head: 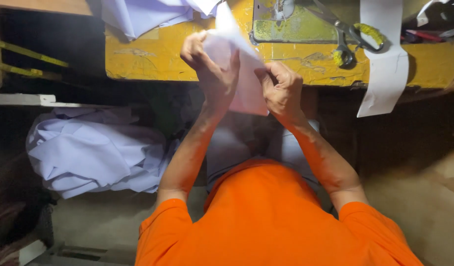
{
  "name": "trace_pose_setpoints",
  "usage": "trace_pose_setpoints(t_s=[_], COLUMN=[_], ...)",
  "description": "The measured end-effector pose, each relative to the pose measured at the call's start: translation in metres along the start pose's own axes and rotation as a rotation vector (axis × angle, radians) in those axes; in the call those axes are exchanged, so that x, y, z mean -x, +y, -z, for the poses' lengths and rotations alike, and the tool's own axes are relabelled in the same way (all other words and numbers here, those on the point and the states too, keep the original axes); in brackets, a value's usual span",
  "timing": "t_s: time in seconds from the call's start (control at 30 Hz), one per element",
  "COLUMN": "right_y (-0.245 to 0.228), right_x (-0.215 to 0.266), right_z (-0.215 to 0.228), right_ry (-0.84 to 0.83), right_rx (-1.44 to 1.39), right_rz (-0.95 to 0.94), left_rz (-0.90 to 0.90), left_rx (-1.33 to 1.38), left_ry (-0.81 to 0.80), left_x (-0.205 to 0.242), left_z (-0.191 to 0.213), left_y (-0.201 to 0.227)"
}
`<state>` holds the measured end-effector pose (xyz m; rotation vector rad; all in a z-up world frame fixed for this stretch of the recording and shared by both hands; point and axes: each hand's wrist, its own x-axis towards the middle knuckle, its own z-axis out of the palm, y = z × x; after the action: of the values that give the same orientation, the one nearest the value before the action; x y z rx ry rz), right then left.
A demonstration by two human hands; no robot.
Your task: Preparing fabric pieces by folding and trimming them with scissors at a sewing workstation.
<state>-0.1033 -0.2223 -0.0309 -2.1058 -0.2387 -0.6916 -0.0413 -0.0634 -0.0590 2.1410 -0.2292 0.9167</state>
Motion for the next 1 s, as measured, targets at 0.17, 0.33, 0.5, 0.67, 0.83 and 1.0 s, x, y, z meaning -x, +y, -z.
trace_pose_setpoints(t_s=[0.17,0.33,0.5,0.67,0.83,1.0], right_y=[0.025,0.068,0.096,0.135,0.165,0.162], right_x=[-0.001,0.002,-0.030,-0.091,-0.096,-0.089], right_z=[0.006,0.003,0.003,-0.014,-0.041,-0.049], right_ry=[-0.127,-0.274,-0.041,-0.044,-0.109,0.032], right_rx=[-0.188,0.050,0.377,0.441,0.362,0.399], right_rz=[-0.322,-0.431,-0.112,0.040,-0.085,-0.001], left_rz=[0.135,-0.109,-0.184,-0.226,-0.225,-0.222], left_rx=[0.188,-0.040,-0.077,0.029,0.113,0.241], left_ry=[-0.201,-0.348,-0.384,-0.368,-0.376,-0.384], left_x=[-0.036,-0.048,-0.051,-0.048,-0.056,-0.055], left_z=[-0.024,-0.069,-0.092,-0.095,-0.078,-0.070], left_y=[0.002,-0.021,-0.028,-0.032,-0.025,-0.022])
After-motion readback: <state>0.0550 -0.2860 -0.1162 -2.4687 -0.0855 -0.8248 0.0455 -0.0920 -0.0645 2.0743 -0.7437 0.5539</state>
